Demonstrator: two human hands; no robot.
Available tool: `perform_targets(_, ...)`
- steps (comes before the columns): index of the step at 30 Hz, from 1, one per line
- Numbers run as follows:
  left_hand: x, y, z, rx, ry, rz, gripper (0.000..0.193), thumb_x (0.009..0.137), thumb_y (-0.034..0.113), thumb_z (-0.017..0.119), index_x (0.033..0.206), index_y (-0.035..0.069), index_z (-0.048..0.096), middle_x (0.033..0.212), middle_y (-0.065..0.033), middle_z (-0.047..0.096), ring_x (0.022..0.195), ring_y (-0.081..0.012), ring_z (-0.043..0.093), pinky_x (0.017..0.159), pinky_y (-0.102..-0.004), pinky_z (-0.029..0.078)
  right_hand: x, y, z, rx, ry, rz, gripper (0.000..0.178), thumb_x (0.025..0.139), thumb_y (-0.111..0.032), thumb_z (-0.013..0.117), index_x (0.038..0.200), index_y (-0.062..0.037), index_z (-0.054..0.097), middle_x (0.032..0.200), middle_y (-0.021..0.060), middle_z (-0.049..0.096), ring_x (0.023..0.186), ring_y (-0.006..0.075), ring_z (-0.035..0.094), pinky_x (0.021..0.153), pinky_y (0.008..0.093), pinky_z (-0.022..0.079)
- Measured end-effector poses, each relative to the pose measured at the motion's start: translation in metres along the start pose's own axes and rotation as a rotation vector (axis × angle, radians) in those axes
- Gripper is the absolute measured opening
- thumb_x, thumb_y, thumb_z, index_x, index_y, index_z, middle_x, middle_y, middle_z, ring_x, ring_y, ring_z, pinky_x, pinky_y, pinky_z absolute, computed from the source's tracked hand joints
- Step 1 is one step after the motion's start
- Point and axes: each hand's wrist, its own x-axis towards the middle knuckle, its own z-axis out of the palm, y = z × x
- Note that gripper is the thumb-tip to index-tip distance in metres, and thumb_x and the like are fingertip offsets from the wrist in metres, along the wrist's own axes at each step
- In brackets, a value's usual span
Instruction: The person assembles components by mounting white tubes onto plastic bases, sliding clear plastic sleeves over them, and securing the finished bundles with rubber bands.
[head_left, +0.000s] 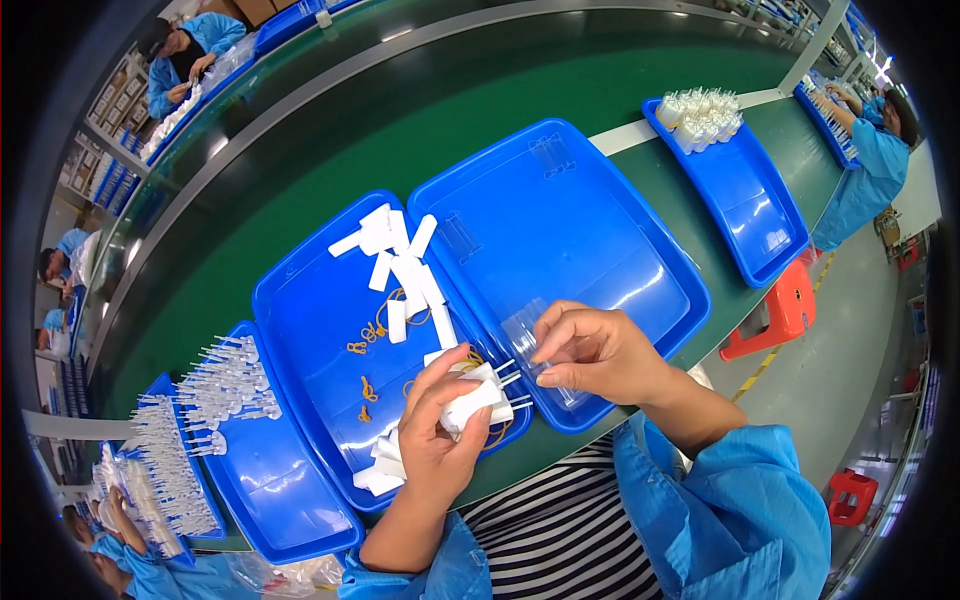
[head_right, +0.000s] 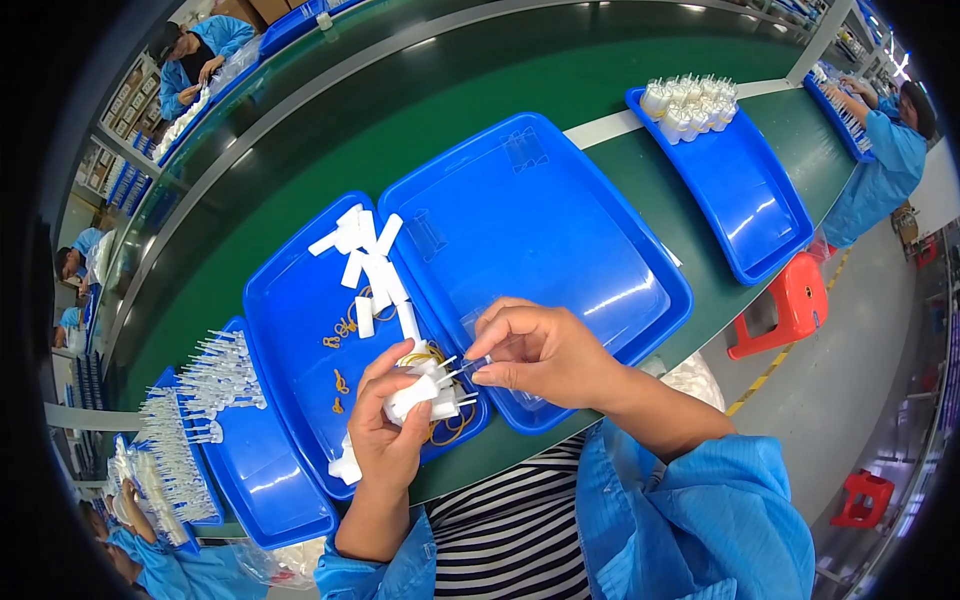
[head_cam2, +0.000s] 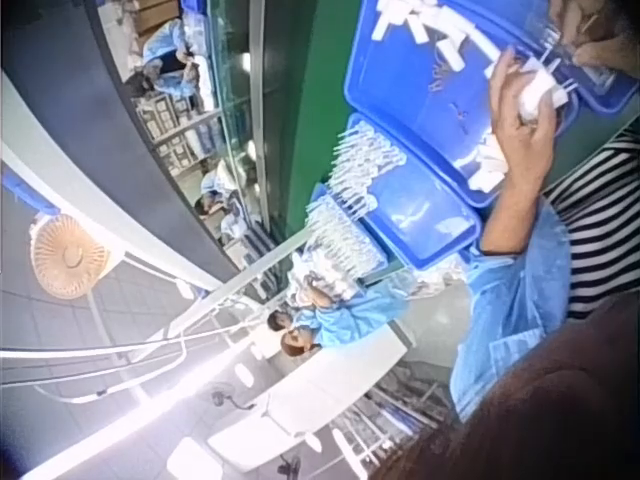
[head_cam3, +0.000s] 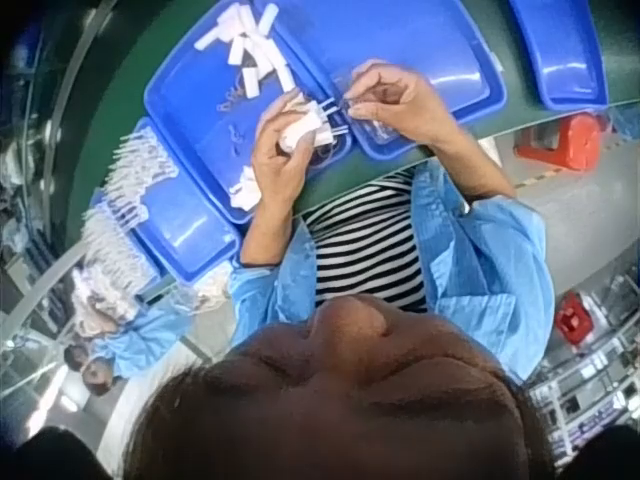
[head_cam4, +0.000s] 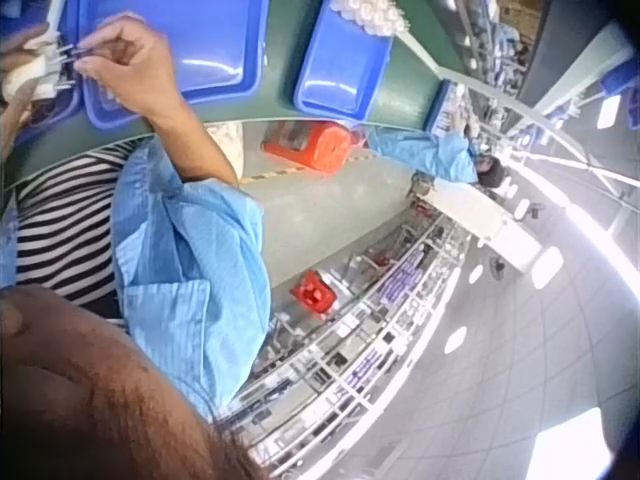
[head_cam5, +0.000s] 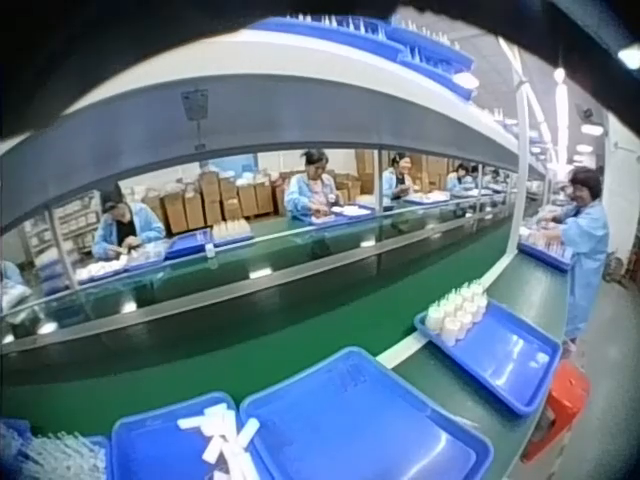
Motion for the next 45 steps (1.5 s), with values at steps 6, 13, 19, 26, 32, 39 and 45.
perform_targets(6,-0.001,0.0,0.0,0.018,0.003,0.05,0.026,0.072,-0.004,0.064,0.096,0.002,0.058,0.122,-0.0177,0.051,0.1,-0.0215,0.054,0.085,-0.0315,0.043,0.0,0.0,0.007,0.225,0.03,-0.012,0.012,0.081,0.001,0.063,0.092,-0.0016,0.059,0.1,0.006,0.051,0.083,0.0089,0.053,0.073,0.0229,0.044)
perform_targets(13,-0.002,-0.002,0.001,-0.069,-0.002,0.03,0.024,0.077,0.0,0.064,0.098,0.001,0.053,0.118,-0.0178,0.053,0.101,-0.0234,0.055,0.086,-0.0317,0.043,-0.007,0.005,0.003,0.19,0.151,0.059,0.008,0.082,-0.001,0.062,0.088,-0.0024,0.056,0.091,0.0058,0.057,0.082,0.0084,0.054,0.069,0.0205,0.043)
perform_targets(19,-0.001,-0.002,0.001,-0.024,-0.017,0.058,0.023,0.078,0.005,0.066,0.097,0.002,0.053,0.116,-0.0169,0.054,0.102,-0.0252,0.055,0.086,-0.0324,0.043,-0.002,-0.004,0.017,0.255,0.272,-0.064,0.018,0.079,0.002,0.064,0.094,-0.0012,0.054,0.097,0.0117,0.054,0.077,0.0107,0.054,0.065,0.0207,0.044)
perform_targets(26,0.0,0.002,0.001,0.049,-0.015,0.076,0.023,0.077,0.006,0.067,0.097,0.001,0.057,0.117,-0.0164,0.054,0.106,-0.0273,0.054,0.088,-0.0334,0.042,-0.003,0.002,0.02,0.111,0.203,-0.115,0.026,0.08,0.002,0.063,0.105,0.0001,0.054,0.099,0.0074,0.056,0.086,0.0086,0.056,0.073,0.0204,0.047)
perform_targets(32,0.0,0.002,0.002,0.109,-0.027,0.11,0.023,0.076,0.005,0.067,0.097,0.001,0.06,0.119,-0.0166,0.052,0.108,-0.0281,0.052,0.089,-0.0341,0.042,-0.003,-0.002,0.022,0.116,0.141,0.0,0.032,0.08,0.002,0.063,0.11,0.0002,0.052,0.1,0.0073,0.059,0.082,0.0077,0.058,0.073,0.0202,0.047)
perform_targets(39,-0.002,-0.002,-0.002,0.162,0.009,0.095,0.02,0.078,0.008,0.065,0.097,0.002,0.059,0.124,-0.0164,0.047,0.109,-0.0239,0.049,0.091,-0.0329,0.04,-0.003,-0.009,0.019,0.115,0.219,0.031,0.035,0.083,0.001,0.06,0.116,0.0007,0.049,0.099,0.0074,0.059,0.089,0.0086,0.056,0.076,0.0202,0.047)
perform_targets(45,-0.003,-0.003,-0.001,0.166,0.005,0.091,0.018,0.079,0.006,0.064,0.096,0.003,0.058,0.124,-0.0152,0.045,0.109,-0.0224,0.048,0.09,-0.0321,0.041,-0.003,-0.008,0.017,0.078,0.177,0.022,0.032,0.083,0.001,0.06,0.113,0.0011,0.05,0.096,0.0074,0.06,0.089,0.0095,0.058,0.076,0.0212,0.047)
